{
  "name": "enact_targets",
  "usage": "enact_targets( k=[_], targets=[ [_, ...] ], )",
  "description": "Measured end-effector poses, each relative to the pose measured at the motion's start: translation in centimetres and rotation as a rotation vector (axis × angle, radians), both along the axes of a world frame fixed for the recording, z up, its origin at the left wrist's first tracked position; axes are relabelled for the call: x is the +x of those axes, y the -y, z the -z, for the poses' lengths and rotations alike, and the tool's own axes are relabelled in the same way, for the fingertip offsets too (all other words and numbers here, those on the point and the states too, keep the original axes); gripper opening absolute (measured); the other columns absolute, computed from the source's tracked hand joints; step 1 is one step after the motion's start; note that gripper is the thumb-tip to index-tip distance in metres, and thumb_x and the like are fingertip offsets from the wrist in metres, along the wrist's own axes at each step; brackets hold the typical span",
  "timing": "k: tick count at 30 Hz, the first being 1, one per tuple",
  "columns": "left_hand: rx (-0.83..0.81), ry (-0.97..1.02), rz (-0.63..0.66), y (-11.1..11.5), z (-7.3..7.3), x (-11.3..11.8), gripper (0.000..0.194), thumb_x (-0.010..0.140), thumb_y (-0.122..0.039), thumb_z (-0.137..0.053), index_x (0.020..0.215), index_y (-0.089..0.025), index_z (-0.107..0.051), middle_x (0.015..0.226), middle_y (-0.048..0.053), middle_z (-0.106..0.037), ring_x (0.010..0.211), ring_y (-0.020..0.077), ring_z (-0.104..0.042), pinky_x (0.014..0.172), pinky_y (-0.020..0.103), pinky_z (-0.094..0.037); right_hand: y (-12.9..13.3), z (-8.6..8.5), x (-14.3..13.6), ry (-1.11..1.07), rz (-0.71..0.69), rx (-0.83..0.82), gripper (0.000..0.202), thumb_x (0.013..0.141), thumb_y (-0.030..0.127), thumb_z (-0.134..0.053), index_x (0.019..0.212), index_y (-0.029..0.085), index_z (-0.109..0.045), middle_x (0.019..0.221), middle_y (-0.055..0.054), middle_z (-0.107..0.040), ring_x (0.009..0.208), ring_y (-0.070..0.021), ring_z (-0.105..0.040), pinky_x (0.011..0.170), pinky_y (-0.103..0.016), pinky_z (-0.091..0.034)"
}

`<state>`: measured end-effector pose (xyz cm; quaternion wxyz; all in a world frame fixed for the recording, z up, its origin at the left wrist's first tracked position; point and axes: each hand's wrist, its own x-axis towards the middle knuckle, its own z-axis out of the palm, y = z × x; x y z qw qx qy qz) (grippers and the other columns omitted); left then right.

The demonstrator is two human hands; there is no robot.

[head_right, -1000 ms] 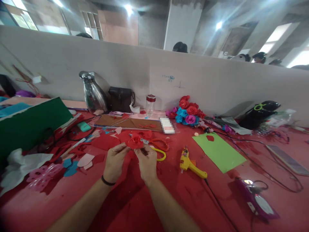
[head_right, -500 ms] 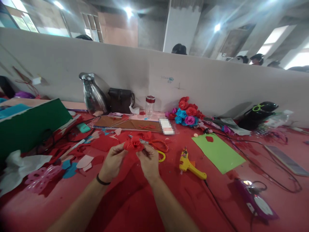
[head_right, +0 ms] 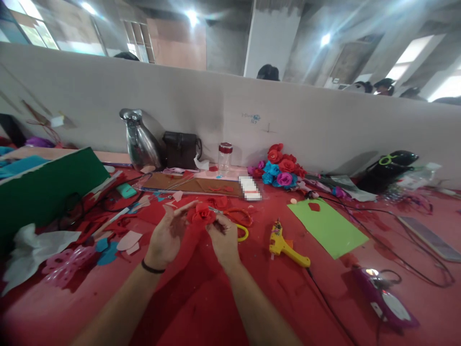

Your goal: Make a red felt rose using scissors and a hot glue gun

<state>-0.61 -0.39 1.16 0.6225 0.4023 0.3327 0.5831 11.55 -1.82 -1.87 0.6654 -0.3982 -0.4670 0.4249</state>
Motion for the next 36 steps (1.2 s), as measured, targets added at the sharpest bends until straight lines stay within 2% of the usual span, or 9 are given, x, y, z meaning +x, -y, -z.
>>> enact_targets(
  k=[3,7,10,13,23,27,31,33,36],
  targets=[
    [0.08,-0.012,0.01,-0.2,-0.1,-0.4,0.048,0.077,-0.058,-0.053,0.093,-0.016,-0.07,0.1,0.011,-0.07,0.095,0.0233,-0.062,0.085,0.035,-0.047,-0.1,-0.3,0.5,0.135,-0.028,0.02,0.008,0.07,0.022,-0.064,0.071,0.021,-0.071,0.072,0.001,-0.067,0.072,-0.0174,-0.057,0.074,-0.029,-0.045],
    [0.276,-0.257,-0.055,-0.7,0.3,-1.3,0.029,0.079,-0.044,-0.057,0.083,-0.019,-0.07,0.108,0.01,-0.064,0.107,0.0246,-0.055,0.096,0.037,-0.04,-0.2,-0.8,1.2,0.21,-0.01,0.045,0.009,0.069,0.02,-0.063,0.069,0.022,-0.071,0.07,0.001,-0.068,0.071,-0.0183,-0.057,0.073,-0.029,-0.045],
    [0.408,-0.449,-0.136,-0.9,0.4,-1.7,0.018,0.077,-0.036,-0.061,0.077,-0.02,-0.069,0.107,0.009,-0.062,0.109,0.0246,-0.052,0.099,0.039,-0.036,-0.2,-1.1,1.5,0.228,0.017,0.059,0.011,0.067,0.018,-0.062,0.071,0.022,-0.072,0.073,0.0,-0.07,0.071,-0.0187,-0.059,0.072,-0.029,-0.044],
    [0.458,-0.526,-0.178,-0.9,0.3,-1.9,0.015,0.077,-0.034,-0.061,0.073,-0.021,-0.067,0.102,0.009,-0.063,0.107,0.0246,-0.052,0.099,0.04,-0.035,-0.2,-1.1,1.6,0.268,0.034,0.086,0.017,0.067,0.015,-0.059,0.072,0.024,-0.073,0.074,0.0,-0.07,0.072,-0.0191,-0.059,0.073,-0.03,-0.044],
    [0.441,-0.609,-0.241,-1.0,0.2,-1.6,0.019,0.074,-0.033,-0.063,0.06,-0.021,-0.062,0.085,0.006,-0.059,0.089,0.021,-0.053,0.088,0.035,-0.038,-0.1,-1.0,1.3,0.313,0.043,0.096,0.016,0.067,0.013,-0.057,0.066,0.023,-0.07,0.068,0.001,-0.066,0.07,-0.0183,-0.057,0.072,-0.029,-0.043],
    [0.36,-0.488,-0.256,-0.8,-0.4,-1.5,0.03,0.078,-0.037,-0.056,0.053,-0.02,-0.055,0.075,0.003,-0.058,0.077,0.0175,-0.052,0.076,0.029,-0.041,-0.1,-0.9,1.3,0.306,0.08,0.075,0.014,0.068,0.014,-0.056,0.066,0.022,-0.069,0.068,0.001,-0.065,0.069,-0.0174,-0.056,0.069,-0.028,-0.042],
    [0.248,-0.354,-0.311,-1.0,-0.1,-1.4,0.024,0.079,-0.037,-0.054,0.064,-0.02,-0.06,0.071,0.001,-0.061,0.075,0.0157,-0.055,0.077,0.027,-0.043,-0.1,-0.8,1.2,0.261,0.077,0.057,0.013,0.066,0.015,-0.058,0.067,0.021,-0.069,0.069,0.001,-0.066,0.069,-0.0175,-0.056,0.069,-0.027,-0.042],
    [0.174,-0.352,-0.254,-1.1,0.3,-1.4,0.017,0.074,-0.035,-0.06,0.068,-0.019,-0.065,0.072,0.002,-0.065,0.074,0.0163,-0.058,0.075,0.027,-0.045,-0.1,-0.8,1.1,0.224,0.072,0.03,0.011,0.066,0.016,-0.06,0.069,0.021,-0.069,0.07,0.001,-0.066,0.069,-0.0174,-0.056,0.069,-0.027,-0.043],
    [0.125,-0.391,-0.036,-1.0,0.7,-1.0,0.013,0.062,-0.029,-0.069,0.069,-0.018,-0.069,0.073,0.004,-0.069,0.073,0.0188,-0.061,0.073,0.03,-0.047,0.0,-1.0,0.9,0.185,0.086,0.003,0.01,0.067,0.02,-0.062,0.072,0.02,-0.07,0.071,0.001,-0.066,0.069,-0.0168,-0.056,0.069,-0.027,-0.044]
  ],
)
